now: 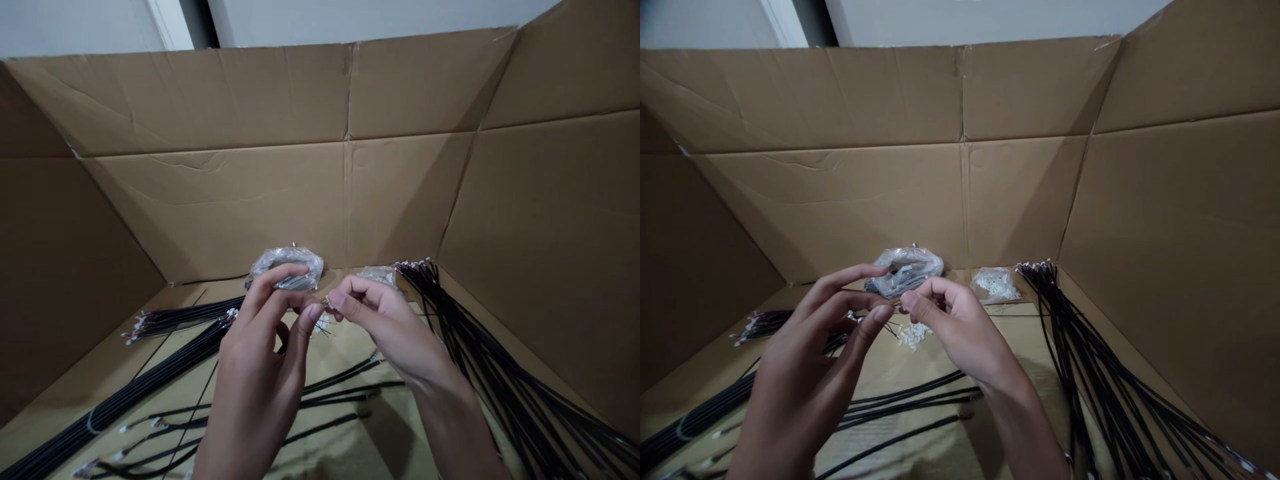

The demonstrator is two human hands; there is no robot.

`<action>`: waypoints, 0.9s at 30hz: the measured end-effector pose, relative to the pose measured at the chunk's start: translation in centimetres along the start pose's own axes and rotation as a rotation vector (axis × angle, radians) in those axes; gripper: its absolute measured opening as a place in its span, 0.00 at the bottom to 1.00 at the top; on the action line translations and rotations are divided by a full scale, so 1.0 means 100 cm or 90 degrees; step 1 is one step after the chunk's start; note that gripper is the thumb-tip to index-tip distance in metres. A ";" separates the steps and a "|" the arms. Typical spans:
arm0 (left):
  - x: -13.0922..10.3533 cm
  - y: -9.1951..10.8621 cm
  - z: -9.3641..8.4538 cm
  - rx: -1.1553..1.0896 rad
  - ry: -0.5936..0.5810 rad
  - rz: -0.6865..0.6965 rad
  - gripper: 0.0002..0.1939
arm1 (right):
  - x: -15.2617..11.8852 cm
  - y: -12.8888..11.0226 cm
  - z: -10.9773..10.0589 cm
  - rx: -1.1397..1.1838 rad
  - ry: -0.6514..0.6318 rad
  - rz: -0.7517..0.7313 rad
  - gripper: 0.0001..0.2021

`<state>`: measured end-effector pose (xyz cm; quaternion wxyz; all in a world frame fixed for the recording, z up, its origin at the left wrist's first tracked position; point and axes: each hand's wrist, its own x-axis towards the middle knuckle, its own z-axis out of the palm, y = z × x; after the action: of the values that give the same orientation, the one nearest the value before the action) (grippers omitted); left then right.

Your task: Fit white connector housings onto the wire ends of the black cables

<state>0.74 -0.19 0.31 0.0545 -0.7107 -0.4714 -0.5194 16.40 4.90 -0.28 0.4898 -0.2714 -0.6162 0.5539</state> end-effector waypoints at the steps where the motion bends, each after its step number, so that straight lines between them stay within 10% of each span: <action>1: -0.001 0.000 0.000 0.004 -0.002 -0.002 0.07 | 0.001 0.002 0.000 0.019 0.001 0.000 0.15; 14: -0.002 -0.002 -0.001 0.057 0.021 0.000 0.07 | 0.009 0.012 0.009 0.228 -0.012 0.034 0.19; 27: -0.003 0.000 -0.002 0.036 0.026 -0.018 0.07 | 0.004 0.011 0.010 0.087 0.017 -0.059 0.16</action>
<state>0.59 -0.47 0.11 0.0771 -0.6916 -0.4946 -0.5207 15.10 5.05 -1.15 0.5407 -0.2156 -0.5821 0.5678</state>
